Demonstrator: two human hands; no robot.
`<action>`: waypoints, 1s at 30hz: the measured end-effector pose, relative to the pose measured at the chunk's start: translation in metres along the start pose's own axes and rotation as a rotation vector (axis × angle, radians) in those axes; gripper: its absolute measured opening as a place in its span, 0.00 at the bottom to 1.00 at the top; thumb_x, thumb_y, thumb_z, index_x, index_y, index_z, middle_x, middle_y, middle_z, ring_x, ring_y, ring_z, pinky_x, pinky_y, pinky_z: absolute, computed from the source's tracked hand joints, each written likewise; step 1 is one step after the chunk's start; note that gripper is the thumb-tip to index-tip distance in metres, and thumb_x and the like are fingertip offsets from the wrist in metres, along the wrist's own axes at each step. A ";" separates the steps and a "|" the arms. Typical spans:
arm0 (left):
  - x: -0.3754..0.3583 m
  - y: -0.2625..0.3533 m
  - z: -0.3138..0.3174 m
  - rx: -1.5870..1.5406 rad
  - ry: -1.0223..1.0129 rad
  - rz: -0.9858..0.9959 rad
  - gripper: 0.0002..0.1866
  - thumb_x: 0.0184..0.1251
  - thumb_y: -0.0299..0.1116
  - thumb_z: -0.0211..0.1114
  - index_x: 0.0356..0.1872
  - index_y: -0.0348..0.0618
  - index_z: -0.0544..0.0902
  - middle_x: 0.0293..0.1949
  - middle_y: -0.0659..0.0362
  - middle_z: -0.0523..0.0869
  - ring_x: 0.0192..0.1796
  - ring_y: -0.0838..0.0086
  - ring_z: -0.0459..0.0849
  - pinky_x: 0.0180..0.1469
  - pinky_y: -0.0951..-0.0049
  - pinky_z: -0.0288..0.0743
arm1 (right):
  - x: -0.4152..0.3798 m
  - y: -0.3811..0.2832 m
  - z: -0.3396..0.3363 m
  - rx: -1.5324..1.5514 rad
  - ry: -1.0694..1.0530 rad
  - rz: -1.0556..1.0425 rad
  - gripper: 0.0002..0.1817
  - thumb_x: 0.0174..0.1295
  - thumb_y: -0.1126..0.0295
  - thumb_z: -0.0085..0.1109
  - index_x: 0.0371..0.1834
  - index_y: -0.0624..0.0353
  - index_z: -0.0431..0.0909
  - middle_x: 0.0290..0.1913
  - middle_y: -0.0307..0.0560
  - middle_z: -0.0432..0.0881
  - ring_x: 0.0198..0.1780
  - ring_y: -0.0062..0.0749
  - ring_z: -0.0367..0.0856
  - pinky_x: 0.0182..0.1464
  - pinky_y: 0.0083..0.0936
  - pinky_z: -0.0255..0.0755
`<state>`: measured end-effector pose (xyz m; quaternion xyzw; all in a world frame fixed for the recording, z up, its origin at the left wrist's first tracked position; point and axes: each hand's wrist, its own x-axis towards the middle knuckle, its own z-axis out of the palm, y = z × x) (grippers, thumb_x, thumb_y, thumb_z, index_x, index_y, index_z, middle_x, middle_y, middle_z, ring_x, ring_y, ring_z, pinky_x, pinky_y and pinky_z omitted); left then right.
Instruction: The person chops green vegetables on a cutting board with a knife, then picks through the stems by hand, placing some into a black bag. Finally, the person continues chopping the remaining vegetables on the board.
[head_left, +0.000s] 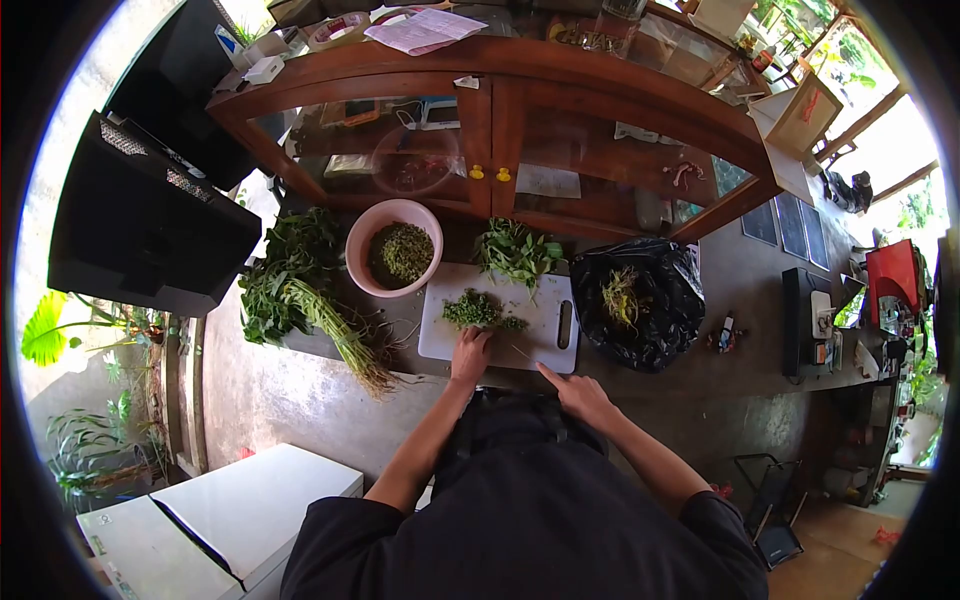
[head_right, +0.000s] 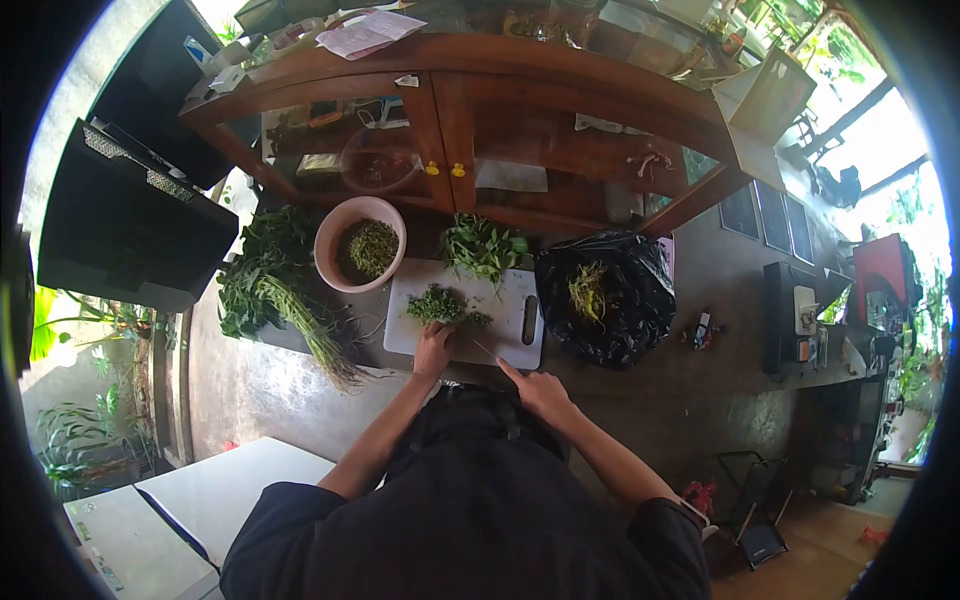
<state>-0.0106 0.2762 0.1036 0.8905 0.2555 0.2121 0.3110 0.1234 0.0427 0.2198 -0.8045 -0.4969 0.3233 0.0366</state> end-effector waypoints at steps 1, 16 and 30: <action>0.000 0.000 0.000 0.004 0.000 0.003 0.12 0.57 0.23 0.65 0.42 0.41 0.87 0.39 0.53 0.82 0.47 0.55 0.80 0.53 0.58 0.77 | -0.001 -0.001 0.000 -0.010 0.006 -0.017 0.45 0.61 0.73 0.49 0.81 0.25 0.48 0.34 0.62 0.85 0.34 0.61 0.84 0.41 0.54 0.79; -0.001 0.004 0.002 0.015 0.019 -0.005 0.09 0.59 0.25 0.66 0.41 0.38 0.87 0.39 0.53 0.81 0.47 0.56 0.81 0.51 0.59 0.77 | 0.011 0.022 0.033 0.041 0.125 -0.107 0.46 0.59 0.72 0.50 0.81 0.24 0.48 0.22 0.60 0.80 0.26 0.61 0.83 0.34 0.57 0.78; -0.002 0.006 0.001 0.015 0.013 -0.021 0.08 0.61 0.25 0.65 0.41 0.38 0.86 0.39 0.53 0.82 0.47 0.56 0.81 0.51 0.59 0.77 | 0.013 0.017 0.035 0.033 0.168 -0.127 0.46 0.58 0.73 0.50 0.81 0.28 0.49 0.24 0.59 0.81 0.26 0.59 0.82 0.33 0.56 0.77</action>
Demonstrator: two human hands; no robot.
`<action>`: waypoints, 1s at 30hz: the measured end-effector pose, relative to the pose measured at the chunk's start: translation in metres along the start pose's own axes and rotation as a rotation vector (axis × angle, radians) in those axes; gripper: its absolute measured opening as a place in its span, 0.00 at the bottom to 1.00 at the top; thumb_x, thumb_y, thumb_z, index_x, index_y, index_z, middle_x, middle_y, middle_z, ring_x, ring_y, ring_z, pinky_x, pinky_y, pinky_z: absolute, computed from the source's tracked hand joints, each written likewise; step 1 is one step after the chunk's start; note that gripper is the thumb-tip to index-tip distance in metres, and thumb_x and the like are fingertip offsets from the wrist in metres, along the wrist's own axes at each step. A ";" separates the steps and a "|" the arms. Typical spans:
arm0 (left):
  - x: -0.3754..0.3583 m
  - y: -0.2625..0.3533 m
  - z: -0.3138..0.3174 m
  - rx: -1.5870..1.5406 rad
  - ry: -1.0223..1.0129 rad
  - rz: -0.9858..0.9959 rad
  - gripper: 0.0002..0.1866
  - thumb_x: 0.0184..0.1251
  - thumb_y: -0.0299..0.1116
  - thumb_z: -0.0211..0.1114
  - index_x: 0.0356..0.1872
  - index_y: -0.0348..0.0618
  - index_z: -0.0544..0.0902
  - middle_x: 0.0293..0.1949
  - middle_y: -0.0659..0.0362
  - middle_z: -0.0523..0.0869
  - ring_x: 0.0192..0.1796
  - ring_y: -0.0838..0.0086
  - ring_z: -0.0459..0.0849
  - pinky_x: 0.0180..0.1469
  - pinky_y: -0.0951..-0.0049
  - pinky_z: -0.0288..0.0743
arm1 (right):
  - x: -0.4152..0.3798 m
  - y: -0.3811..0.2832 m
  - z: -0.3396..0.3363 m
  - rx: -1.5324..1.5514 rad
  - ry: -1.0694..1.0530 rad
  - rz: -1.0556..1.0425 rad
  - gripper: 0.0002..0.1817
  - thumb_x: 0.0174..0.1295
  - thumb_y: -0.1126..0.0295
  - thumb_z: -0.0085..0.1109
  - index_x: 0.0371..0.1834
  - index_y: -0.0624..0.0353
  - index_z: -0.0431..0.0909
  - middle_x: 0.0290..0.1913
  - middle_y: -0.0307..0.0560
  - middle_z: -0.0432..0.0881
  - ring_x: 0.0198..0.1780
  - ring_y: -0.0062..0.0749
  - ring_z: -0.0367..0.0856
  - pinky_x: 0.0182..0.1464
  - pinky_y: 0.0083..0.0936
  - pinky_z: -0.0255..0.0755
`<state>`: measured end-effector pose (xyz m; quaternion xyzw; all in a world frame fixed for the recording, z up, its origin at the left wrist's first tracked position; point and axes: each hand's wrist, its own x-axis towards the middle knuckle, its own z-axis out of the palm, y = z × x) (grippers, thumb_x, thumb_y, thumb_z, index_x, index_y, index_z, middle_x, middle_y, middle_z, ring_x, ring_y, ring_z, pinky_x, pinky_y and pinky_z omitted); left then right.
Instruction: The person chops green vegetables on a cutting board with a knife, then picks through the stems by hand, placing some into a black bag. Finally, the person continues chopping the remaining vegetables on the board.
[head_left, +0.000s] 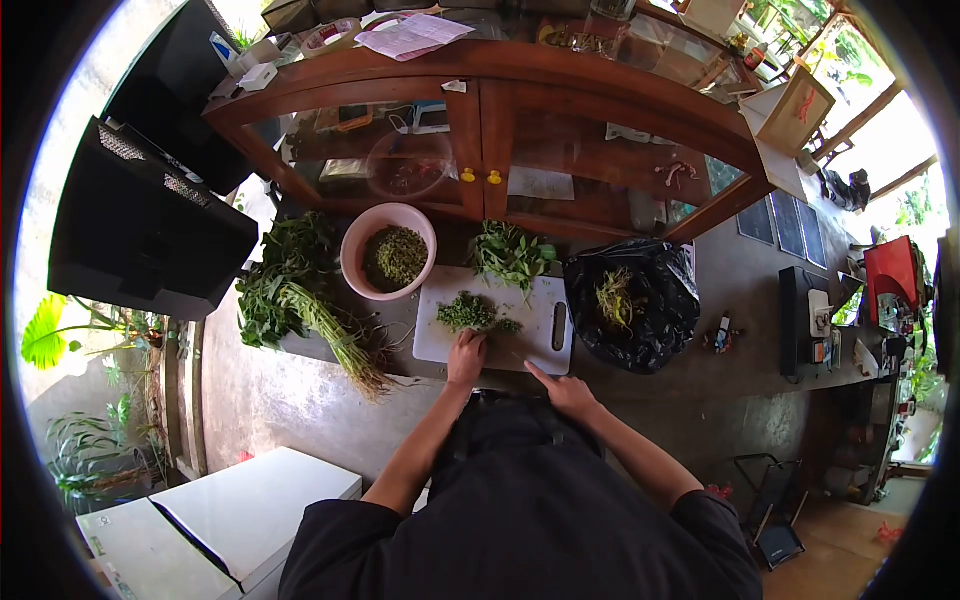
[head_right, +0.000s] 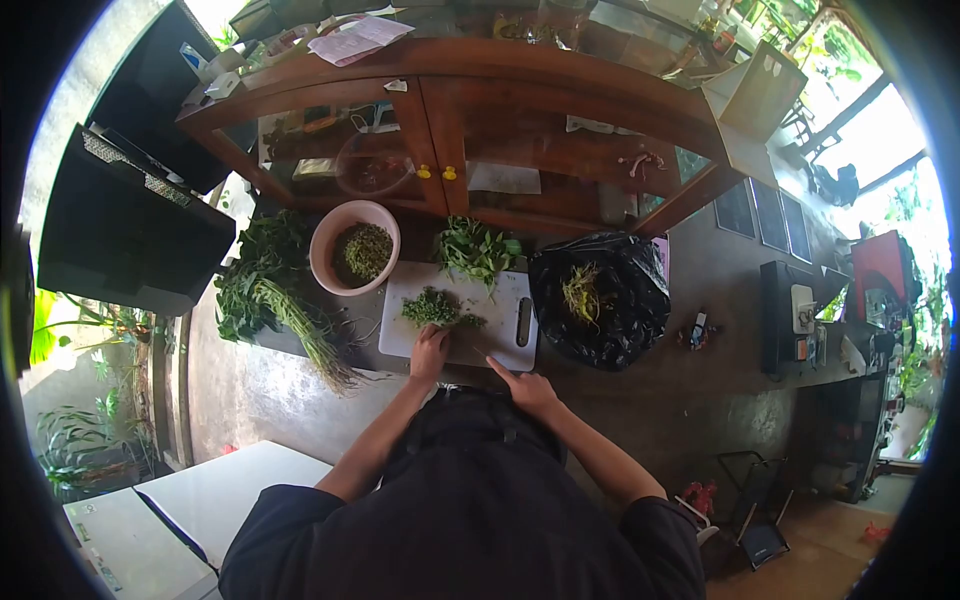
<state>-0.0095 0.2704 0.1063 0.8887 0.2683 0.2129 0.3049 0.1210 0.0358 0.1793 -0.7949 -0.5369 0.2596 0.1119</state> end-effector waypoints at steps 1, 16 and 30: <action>0.000 0.001 0.001 0.010 0.007 -0.004 0.08 0.62 0.25 0.65 0.41 0.38 0.86 0.39 0.53 0.82 0.47 0.56 0.81 0.51 0.58 0.78 | 0.005 0.000 0.006 0.000 0.034 -0.006 0.46 0.58 0.73 0.51 0.81 0.27 0.50 0.24 0.60 0.82 0.26 0.60 0.82 0.34 0.56 0.77; 0.000 -0.003 0.001 -0.006 -0.015 -0.036 0.08 0.63 0.27 0.65 0.42 0.40 0.87 0.41 0.53 0.84 0.48 0.56 0.81 0.52 0.59 0.78 | -0.005 -0.001 -0.010 -0.010 -0.039 0.072 0.45 0.59 0.73 0.48 0.81 0.23 0.49 0.27 0.62 0.82 0.29 0.62 0.83 0.38 0.57 0.78; 0.001 -0.001 0.001 0.013 -0.029 -0.035 0.13 0.54 0.23 0.66 0.43 0.41 0.87 0.42 0.53 0.85 0.49 0.55 0.81 0.55 0.59 0.78 | -0.002 -0.025 -0.049 -0.078 -0.206 0.128 0.49 0.57 0.73 0.55 0.81 0.24 0.47 0.34 0.59 0.86 0.34 0.58 0.86 0.40 0.51 0.80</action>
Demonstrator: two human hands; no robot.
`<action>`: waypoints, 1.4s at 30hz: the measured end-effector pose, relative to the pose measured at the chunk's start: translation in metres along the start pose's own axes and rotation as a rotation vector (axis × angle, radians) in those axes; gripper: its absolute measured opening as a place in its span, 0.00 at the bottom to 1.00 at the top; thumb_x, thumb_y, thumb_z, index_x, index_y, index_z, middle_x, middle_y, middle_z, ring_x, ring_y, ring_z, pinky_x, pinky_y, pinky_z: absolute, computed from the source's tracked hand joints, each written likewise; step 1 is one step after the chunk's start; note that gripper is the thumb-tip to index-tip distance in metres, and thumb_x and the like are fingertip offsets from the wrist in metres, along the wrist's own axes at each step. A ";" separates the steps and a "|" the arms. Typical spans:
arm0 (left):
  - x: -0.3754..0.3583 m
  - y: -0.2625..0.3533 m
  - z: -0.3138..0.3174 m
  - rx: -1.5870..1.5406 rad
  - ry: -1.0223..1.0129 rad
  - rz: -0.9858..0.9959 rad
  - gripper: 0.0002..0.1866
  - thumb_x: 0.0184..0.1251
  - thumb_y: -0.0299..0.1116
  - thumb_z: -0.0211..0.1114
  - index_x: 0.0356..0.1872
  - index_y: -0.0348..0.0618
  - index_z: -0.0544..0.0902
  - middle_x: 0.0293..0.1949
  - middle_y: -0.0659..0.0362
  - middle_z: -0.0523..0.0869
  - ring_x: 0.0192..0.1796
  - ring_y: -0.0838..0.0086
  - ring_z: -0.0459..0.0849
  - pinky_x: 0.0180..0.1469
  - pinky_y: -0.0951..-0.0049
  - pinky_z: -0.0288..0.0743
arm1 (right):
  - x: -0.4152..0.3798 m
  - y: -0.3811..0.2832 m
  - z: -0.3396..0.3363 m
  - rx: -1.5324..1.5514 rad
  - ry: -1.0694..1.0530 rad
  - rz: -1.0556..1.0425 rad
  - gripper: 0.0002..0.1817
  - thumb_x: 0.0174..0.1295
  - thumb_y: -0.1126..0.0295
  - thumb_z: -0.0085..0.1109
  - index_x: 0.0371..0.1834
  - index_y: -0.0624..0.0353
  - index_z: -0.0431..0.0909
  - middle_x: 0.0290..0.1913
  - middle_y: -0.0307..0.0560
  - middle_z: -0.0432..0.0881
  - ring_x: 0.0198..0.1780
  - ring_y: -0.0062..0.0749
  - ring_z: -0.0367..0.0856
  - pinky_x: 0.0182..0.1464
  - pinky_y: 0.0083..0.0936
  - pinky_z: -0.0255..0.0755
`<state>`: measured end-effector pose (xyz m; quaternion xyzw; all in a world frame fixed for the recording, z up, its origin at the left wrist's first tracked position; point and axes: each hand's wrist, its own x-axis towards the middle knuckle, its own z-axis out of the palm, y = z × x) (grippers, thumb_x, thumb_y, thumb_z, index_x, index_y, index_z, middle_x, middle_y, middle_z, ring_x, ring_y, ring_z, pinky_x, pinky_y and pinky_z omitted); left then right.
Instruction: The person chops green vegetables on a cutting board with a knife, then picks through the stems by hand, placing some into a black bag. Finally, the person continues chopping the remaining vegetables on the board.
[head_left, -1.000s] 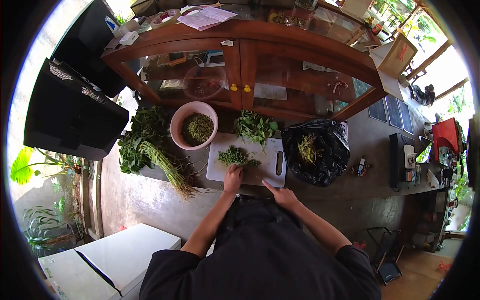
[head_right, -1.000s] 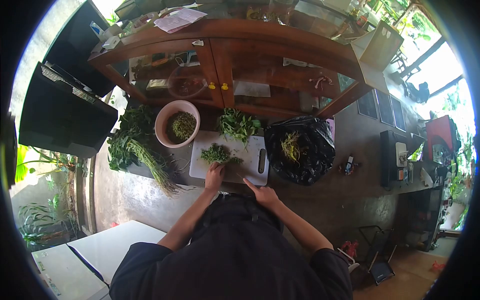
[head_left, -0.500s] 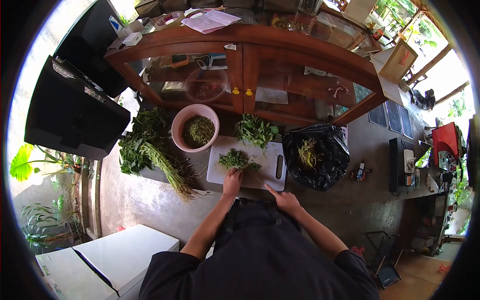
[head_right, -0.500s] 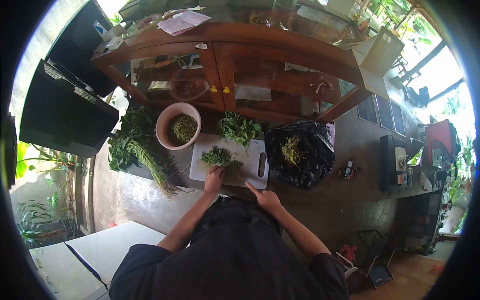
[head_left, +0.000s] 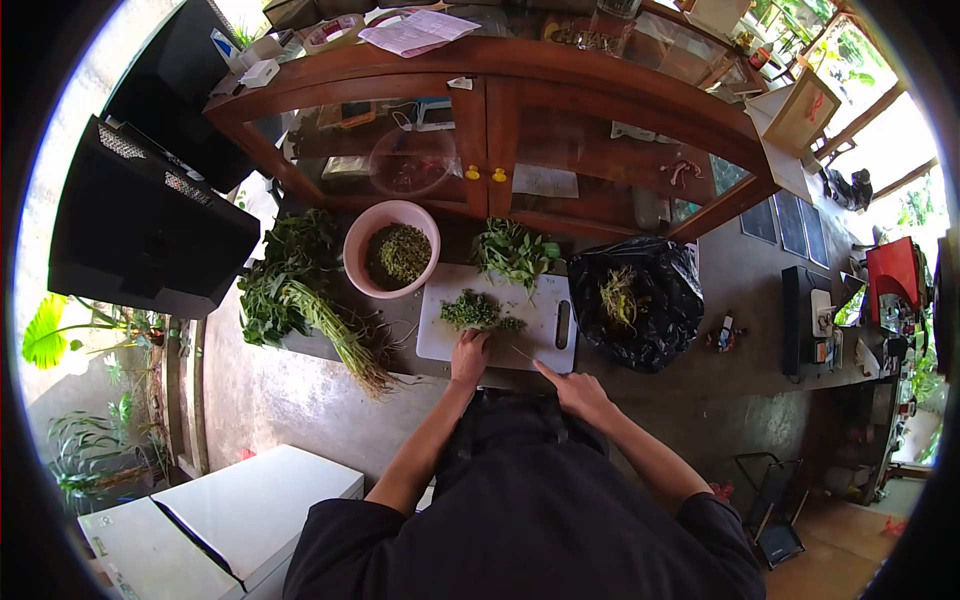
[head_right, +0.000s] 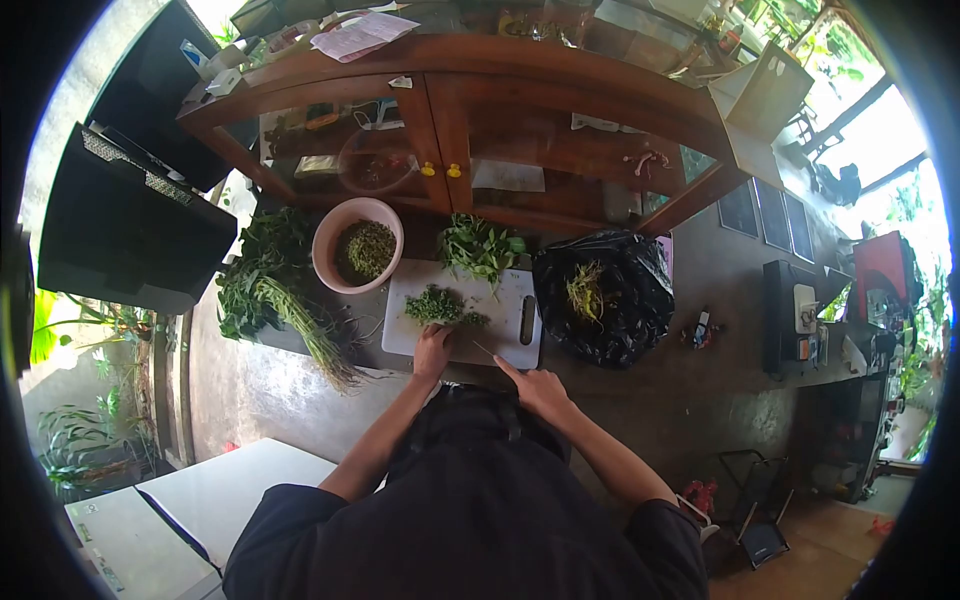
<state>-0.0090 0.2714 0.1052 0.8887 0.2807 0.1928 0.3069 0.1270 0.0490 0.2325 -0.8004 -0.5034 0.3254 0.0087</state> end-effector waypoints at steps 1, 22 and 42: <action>0.000 0.000 0.000 -0.001 0.002 -0.002 0.13 0.55 0.24 0.66 0.43 0.41 0.87 0.42 0.53 0.85 0.49 0.55 0.82 0.54 0.59 0.78 | 0.000 0.000 0.000 -0.008 0.019 -0.017 0.49 0.57 0.72 0.56 0.81 0.24 0.47 0.33 0.58 0.86 0.34 0.58 0.86 0.39 0.51 0.80; 0.001 0.001 0.000 -0.015 0.031 0.029 0.08 0.63 0.27 0.65 0.42 0.39 0.87 0.39 0.52 0.85 0.46 0.55 0.82 0.52 0.59 0.78 | 0.009 0.023 0.042 0.049 0.223 -0.107 0.45 0.60 0.71 0.49 0.81 0.21 0.49 0.23 0.58 0.80 0.25 0.58 0.82 0.32 0.55 0.78; -0.003 0.005 -0.004 0.020 0.002 0.038 0.10 0.60 0.26 0.66 0.43 0.41 0.87 0.41 0.54 0.83 0.47 0.56 0.81 0.53 0.58 0.77 | 0.011 0.022 0.049 0.051 0.225 -0.079 0.47 0.57 0.74 0.50 0.80 0.20 0.50 0.23 0.59 0.80 0.26 0.59 0.83 0.35 0.55 0.79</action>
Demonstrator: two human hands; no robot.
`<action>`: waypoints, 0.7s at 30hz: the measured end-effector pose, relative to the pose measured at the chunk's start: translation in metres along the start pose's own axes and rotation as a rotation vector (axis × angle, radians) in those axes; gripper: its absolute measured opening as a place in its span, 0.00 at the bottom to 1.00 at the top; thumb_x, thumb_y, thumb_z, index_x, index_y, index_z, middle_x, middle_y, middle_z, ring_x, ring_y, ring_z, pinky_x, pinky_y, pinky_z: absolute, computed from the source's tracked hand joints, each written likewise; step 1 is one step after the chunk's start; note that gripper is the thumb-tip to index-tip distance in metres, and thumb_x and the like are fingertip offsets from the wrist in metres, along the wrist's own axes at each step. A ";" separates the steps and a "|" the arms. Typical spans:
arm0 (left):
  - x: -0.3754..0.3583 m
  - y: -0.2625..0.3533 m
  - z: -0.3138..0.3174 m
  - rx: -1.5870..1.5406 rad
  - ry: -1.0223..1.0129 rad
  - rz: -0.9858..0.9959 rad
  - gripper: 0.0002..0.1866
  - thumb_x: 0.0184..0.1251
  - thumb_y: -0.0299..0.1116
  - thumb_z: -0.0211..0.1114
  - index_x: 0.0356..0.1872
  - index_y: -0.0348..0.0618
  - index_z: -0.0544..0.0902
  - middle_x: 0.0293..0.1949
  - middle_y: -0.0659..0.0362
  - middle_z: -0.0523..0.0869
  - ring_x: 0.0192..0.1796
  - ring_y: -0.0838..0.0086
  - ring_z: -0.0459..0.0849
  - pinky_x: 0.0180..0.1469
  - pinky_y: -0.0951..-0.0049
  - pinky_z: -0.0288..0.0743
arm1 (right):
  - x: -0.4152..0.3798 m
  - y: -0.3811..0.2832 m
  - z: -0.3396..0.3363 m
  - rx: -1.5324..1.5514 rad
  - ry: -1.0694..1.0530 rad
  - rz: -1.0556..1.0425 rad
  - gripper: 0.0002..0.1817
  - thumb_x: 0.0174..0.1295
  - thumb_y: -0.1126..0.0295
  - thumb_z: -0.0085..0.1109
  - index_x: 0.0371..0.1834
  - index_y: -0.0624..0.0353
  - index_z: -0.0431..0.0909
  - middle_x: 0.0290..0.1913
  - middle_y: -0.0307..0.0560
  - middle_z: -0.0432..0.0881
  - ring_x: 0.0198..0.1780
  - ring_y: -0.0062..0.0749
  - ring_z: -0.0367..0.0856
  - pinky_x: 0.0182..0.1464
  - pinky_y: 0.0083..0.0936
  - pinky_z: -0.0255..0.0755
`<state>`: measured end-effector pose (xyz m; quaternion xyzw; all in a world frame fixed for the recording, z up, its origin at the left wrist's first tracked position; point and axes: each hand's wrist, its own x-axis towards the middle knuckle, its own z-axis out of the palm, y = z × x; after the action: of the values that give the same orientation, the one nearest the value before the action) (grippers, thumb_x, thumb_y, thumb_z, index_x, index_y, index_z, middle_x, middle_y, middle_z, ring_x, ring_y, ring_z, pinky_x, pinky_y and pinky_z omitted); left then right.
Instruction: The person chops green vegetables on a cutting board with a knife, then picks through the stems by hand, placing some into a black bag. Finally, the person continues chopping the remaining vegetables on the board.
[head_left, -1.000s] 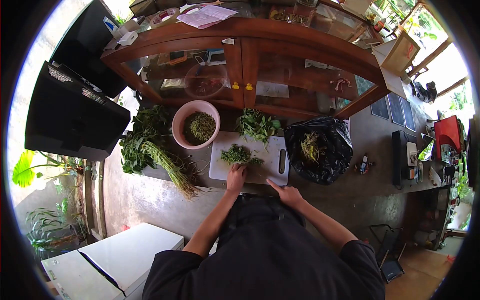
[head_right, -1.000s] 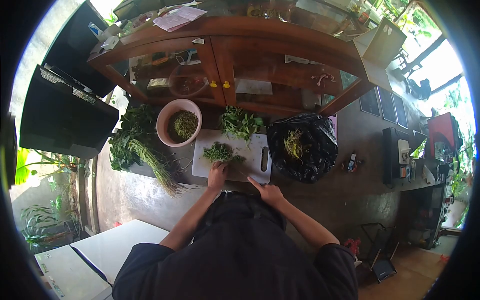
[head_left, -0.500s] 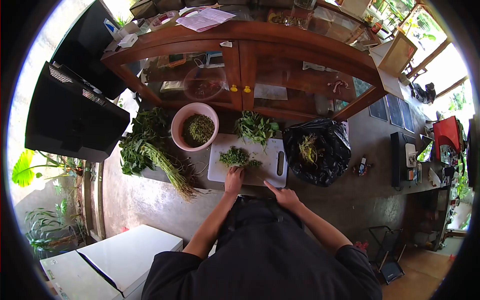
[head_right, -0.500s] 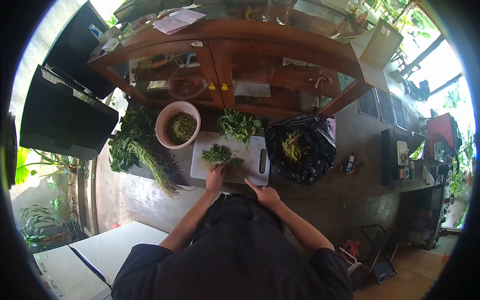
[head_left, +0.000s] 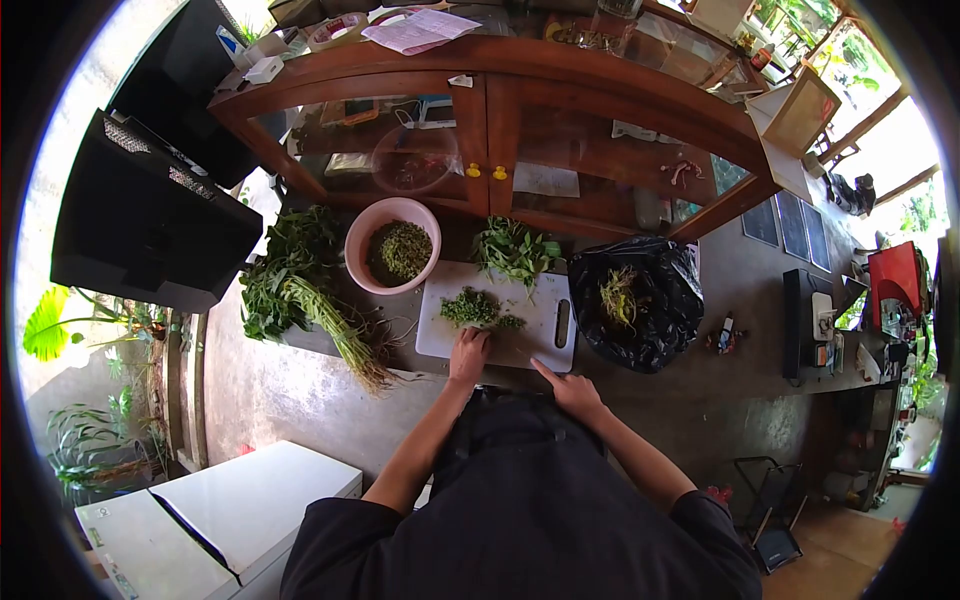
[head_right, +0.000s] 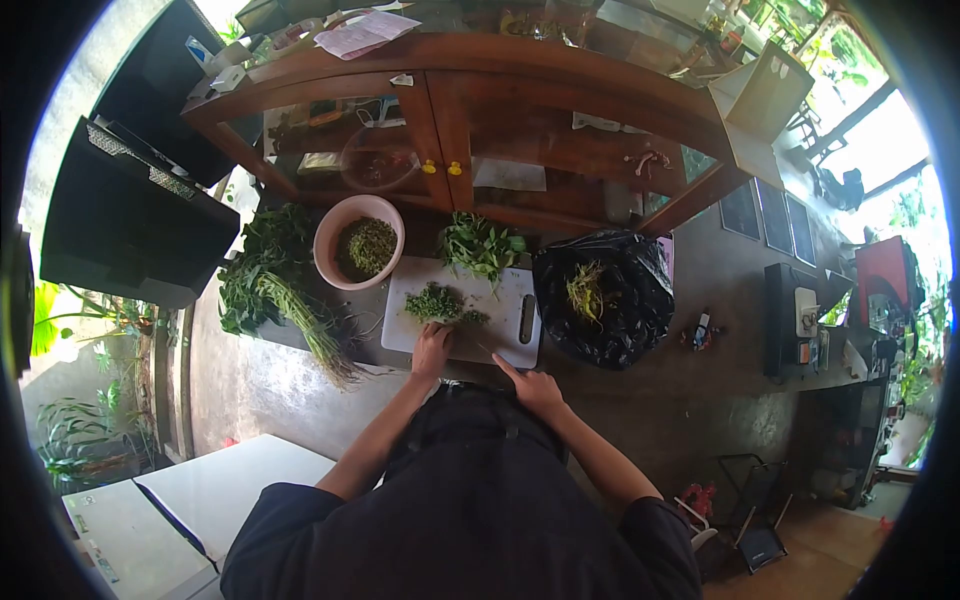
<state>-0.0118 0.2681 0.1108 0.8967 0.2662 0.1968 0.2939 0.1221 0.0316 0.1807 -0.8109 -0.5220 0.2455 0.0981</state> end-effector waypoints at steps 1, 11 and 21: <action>-0.001 -0.001 -0.001 0.021 -0.008 0.004 0.10 0.60 0.26 0.66 0.43 0.42 0.87 0.41 0.53 0.83 0.47 0.55 0.81 0.54 0.58 0.77 | -0.001 -0.001 0.000 -0.008 0.002 0.011 0.47 0.57 0.73 0.50 0.80 0.20 0.50 0.23 0.59 0.81 0.27 0.59 0.83 0.35 0.55 0.79; 0.004 -0.003 0.006 0.025 -0.008 -0.009 0.11 0.60 0.26 0.65 0.44 0.42 0.87 0.41 0.53 0.84 0.48 0.55 0.81 0.54 0.59 0.77 | -0.006 -0.011 -0.026 0.013 -0.085 0.061 0.46 0.60 0.72 0.49 0.81 0.20 0.47 0.29 0.61 0.84 0.31 0.61 0.84 0.40 0.55 0.79; 0.004 -0.003 0.008 -0.019 0.025 -0.050 0.09 0.61 0.26 0.66 0.42 0.40 0.87 0.39 0.53 0.84 0.48 0.56 0.80 0.53 0.59 0.77 | -0.001 -0.020 -0.034 -0.003 -0.200 0.079 0.46 0.61 0.72 0.48 0.82 0.22 0.43 0.31 0.63 0.85 0.33 0.62 0.85 0.41 0.55 0.79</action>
<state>-0.0055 0.2685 0.1037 0.8843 0.2903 0.2030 0.3041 0.1222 0.0429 0.2183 -0.8025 -0.4971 0.3281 0.0346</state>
